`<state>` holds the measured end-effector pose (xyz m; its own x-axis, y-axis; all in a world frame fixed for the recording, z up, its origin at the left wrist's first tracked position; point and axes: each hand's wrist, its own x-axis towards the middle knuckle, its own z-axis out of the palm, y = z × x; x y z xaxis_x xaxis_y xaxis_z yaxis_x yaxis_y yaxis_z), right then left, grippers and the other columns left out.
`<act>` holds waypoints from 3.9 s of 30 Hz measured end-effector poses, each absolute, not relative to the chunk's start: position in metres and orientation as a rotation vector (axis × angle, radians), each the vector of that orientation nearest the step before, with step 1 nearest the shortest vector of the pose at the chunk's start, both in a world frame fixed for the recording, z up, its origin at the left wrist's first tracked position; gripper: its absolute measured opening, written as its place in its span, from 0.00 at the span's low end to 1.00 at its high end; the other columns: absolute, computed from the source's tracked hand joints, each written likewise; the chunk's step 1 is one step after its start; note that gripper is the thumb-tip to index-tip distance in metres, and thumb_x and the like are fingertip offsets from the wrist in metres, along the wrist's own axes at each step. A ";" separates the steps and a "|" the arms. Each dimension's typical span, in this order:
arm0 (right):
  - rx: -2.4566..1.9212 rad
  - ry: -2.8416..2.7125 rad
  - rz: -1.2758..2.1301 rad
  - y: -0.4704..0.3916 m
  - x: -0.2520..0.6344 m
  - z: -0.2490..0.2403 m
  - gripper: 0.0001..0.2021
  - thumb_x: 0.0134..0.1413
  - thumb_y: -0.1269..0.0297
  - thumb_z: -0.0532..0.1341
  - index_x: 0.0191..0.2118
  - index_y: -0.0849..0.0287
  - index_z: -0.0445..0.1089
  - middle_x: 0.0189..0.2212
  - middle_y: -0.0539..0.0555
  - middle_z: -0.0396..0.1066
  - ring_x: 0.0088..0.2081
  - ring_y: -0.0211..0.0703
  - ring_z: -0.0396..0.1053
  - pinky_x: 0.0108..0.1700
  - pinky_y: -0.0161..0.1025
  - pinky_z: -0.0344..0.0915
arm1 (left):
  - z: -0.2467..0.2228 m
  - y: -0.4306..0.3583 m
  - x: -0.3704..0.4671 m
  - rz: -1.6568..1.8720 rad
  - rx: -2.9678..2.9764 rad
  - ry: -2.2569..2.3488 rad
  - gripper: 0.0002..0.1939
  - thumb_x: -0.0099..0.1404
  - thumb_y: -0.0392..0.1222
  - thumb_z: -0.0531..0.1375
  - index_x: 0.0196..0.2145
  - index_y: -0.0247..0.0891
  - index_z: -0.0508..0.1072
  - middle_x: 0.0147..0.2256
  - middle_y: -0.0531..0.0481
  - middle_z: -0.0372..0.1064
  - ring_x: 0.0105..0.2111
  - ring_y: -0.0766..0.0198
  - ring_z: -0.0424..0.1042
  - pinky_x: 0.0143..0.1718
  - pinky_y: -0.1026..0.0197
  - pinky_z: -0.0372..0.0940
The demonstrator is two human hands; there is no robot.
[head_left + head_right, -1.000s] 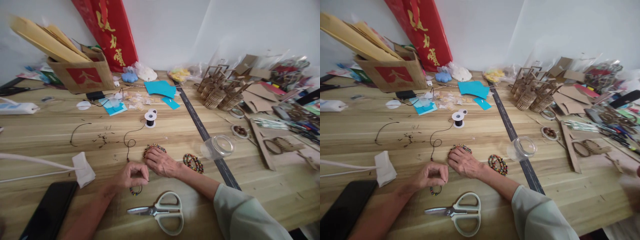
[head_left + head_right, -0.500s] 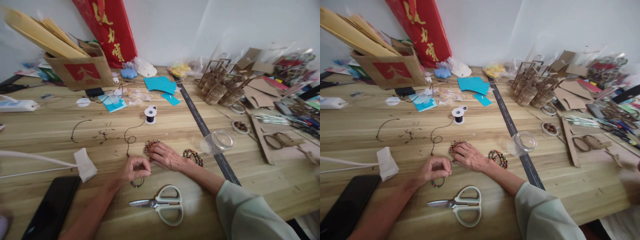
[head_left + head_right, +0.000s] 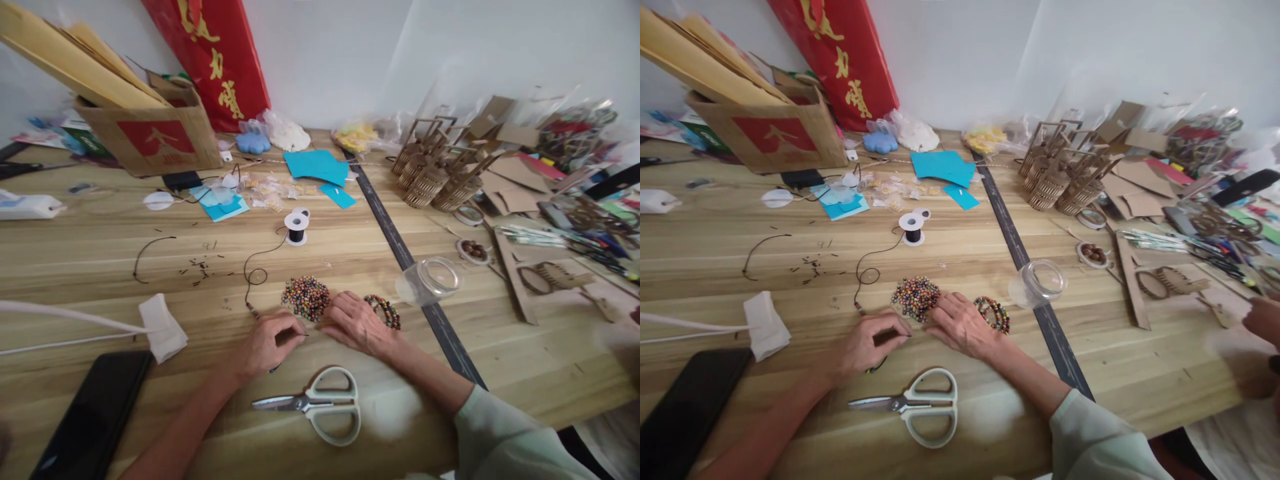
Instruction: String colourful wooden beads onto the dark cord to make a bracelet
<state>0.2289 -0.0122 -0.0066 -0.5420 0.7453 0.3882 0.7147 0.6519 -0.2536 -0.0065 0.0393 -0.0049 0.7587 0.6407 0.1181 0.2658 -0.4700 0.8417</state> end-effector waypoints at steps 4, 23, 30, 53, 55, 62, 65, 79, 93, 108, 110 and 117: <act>-1.182 -2.425 -0.005 -0.008 0.226 -0.013 0.11 0.66 0.59 0.56 0.34 0.60 0.65 0.31 0.55 0.68 0.36 0.47 0.64 0.41 0.43 0.60 | -0.009 0.040 -0.005 0.569 2.086 0.660 0.05 0.63 0.34 0.59 0.32 0.36 0.75 0.35 0.44 0.76 0.38 0.59 0.74 0.42 0.57 0.68; -1.208 -2.426 -0.029 0.000 0.229 -0.013 0.13 0.66 0.56 0.56 0.33 0.59 0.65 0.31 0.55 0.68 0.37 0.46 0.64 0.41 0.42 0.59 | -0.006 0.038 -0.007 0.585 2.082 0.699 0.04 0.61 0.32 0.60 0.29 0.37 0.74 0.39 0.45 0.78 0.40 0.60 0.75 0.44 0.58 0.67; -1.220 -2.432 0.022 -0.010 0.231 -0.004 0.11 0.67 0.60 0.55 0.34 0.60 0.66 0.30 0.54 0.69 0.35 0.45 0.64 0.41 0.42 0.60 | -0.006 0.036 -0.005 0.617 2.150 0.628 0.05 0.61 0.31 0.59 0.29 0.37 0.73 0.40 0.43 0.77 0.41 0.59 0.74 0.43 0.57 0.68; -1.184 -2.416 -0.048 -0.006 0.207 -0.010 0.10 0.66 0.69 0.54 0.34 0.60 0.69 0.29 0.55 0.68 0.35 0.45 0.64 0.41 0.42 0.60 | 0.005 0.028 0.008 0.698 1.883 0.940 0.07 0.60 0.37 0.58 0.25 0.36 0.72 0.24 0.52 0.71 0.24 0.67 0.67 0.28 0.67 0.62; -1.172 -2.404 -0.024 -0.006 0.208 -0.011 0.10 0.67 0.69 0.53 0.35 0.60 0.69 0.29 0.55 0.69 0.35 0.45 0.65 0.42 0.42 0.61 | 0.006 0.026 0.009 0.697 1.886 0.942 0.07 0.60 0.36 0.58 0.25 0.36 0.72 0.23 0.53 0.70 0.24 0.67 0.66 0.28 0.67 0.62; -1.067 -2.244 0.186 -0.008 0.213 -0.012 0.04 0.64 0.69 0.56 0.38 0.59 0.68 0.32 0.54 0.73 0.36 0.43 0.68 0.47 0.45 0.62 | -0.003 0.027 0.011 0.674 1.869 0.940 0.06 0.60 0.34 0.58 0.25 0.35 0.72 0.24 0.53 0.71 0.25 0.67 0.67 0.30 0.66 0.62; -1.057 -2.126 0.327 -0.012 0.211 -0.011 0.03 0.62 0.70 0.57 0.38 0.58 0.68 0.31 0.54 0.74 0.35 0.42 0.69 0.44 0.43 0.65 | -0.007 0.028 0.011 0.632 1.847 0.915 0.06 0.59 0.34 0.58 0.25 0.35 0.72 0.23 0.53 0.70 0.24 0.67 0.66 0.28 0.67 0.61; -1.087 -1.943 0.614 -0.024 0.199 -0.010 0.03 0.61 0.69 0.58 0.35 0.59 0.69 0.29 0.54 0.73 0.30 0.39 0.71 0.32 0.34 0.68 | -0.005 0.029 0.007 0.487 1.848 0.913 0.04 0.57 0.33 0.59 0.26 0.34 0.74 0.21 0.55 0.66 0.22 0.69 0.61 0.24 0.68 0.56; -1.096 -1.953 0.679 -0.024 0.200 -0.011 0.03 0.60 0.69 0.57 0.35 0.59 0.68 0.28 0.53 0.73 0.27 0.36 0.69 0.27 0.31 0.66 | -0.008 0.029 0.007 0.503 1.875 0.913 0.05 0.57 0.34 0.60 0.25 0.35 0.74 0.20 0.55 0.66 0.21 0.69 0.61 0.23 0.68 0.55; -1.170 -1.854 0.890 -0.021 0.203 -0.012 0.05 0.58 0.67 0.59 0.34 0.60 0.72 0.26 0.51 0.72 0.25 0.35 0.67 0.27 0.31 0.64 | -0.008 0.030 0.007 0.475 1.878 0.905 0.04 0.58 0.34 0.59 0.26 0.35 0.73 0.21 0.55 0.66 0.22 0.69 0.62 0.25 0.67 0.57; -1.170 -1.853 0.908 -0.021 0.204 -0.012 0.05 0.59 0.67 0.59 0.34 0.60 0.72 0.27 0.51 0.72 0.26 0.35 0.67 0.27 0.31 0.65 | -0.008 0.029 0.007 0.474 1.869 0.903 0.04 0.58 0.34 0.59 0.25 0.35 0.73 0.20 0.56 0.65 0.21 0.69 0.61 0.24 0.67 0.56; -1.185 -1.827 0.987 -0.020 0.205 -0.012 0.05 0.58 0.67 0.61 0.35 0.60 0.72 0.28 0.51 0.72 0.27 0.36 0.67 0.29 0.31 0.65 | -0.007 0.030 0.007 0.456 1.841 0.909 0.05 0.58 0.34 0.59 0.26 0.35 0.73 0.20 0.56 0.65 0.21 0.69 0.61 0.24 0.67 0.56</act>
<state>0.2051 -0.0198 -0.0118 -0.3059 0.9372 0.1675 0.3739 0.2801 -0.8842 0.0075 0.0296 -0.0069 0.6472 0.7574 -0.0863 0.3835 -0.2256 0.8956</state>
